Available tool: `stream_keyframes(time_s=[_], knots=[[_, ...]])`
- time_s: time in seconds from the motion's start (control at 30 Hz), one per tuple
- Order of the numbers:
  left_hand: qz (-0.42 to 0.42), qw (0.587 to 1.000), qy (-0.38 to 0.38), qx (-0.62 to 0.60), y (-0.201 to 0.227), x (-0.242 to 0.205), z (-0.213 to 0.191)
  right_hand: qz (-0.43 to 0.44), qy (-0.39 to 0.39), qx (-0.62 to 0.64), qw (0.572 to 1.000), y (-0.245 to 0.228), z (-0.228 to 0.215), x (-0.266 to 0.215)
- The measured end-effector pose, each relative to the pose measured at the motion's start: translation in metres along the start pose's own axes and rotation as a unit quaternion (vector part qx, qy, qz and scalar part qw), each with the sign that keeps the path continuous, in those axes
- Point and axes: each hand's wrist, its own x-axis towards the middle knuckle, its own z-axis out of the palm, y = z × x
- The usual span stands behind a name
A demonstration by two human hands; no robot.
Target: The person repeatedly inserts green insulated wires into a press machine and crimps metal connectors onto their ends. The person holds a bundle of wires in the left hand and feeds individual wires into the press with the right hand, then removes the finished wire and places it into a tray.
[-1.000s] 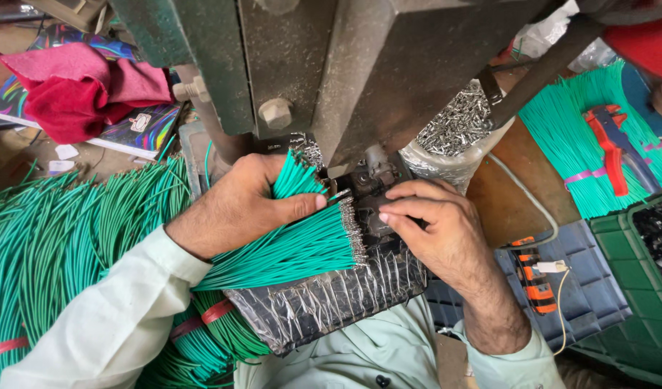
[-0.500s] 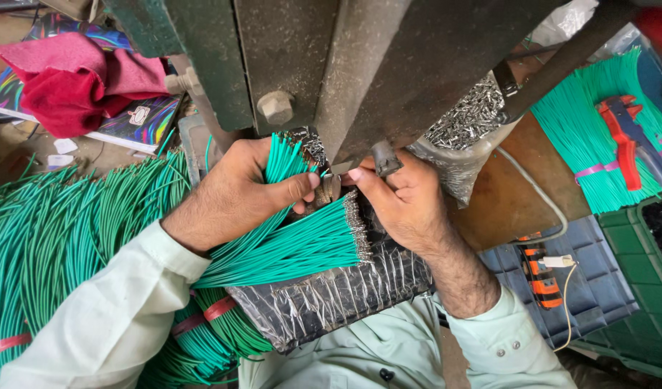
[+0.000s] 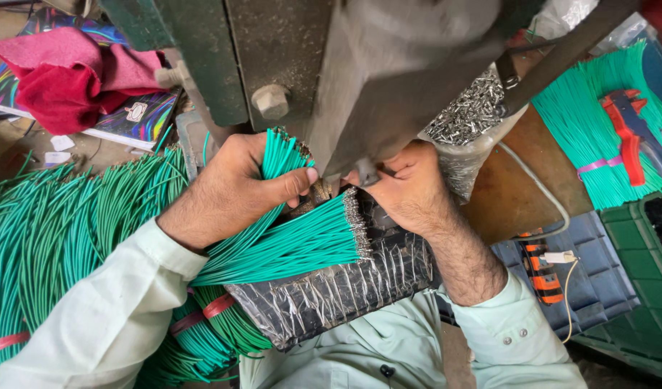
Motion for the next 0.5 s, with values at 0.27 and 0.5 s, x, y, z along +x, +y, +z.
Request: stream_keyframes(time_s=[0.27,0.5], knots=[[0.03,0.999,-0.036,0.013,0.003,0.0,-0.001,-0.133,-0.075,-0.124,0.98,-0.04,-0.038,-0.033],[0.033,0.999,-0.021,0.027,0.002,0.0,-0.001,-0.088,-0.04,-0.172,0.98,-0.024,-0.033,-0.035]])
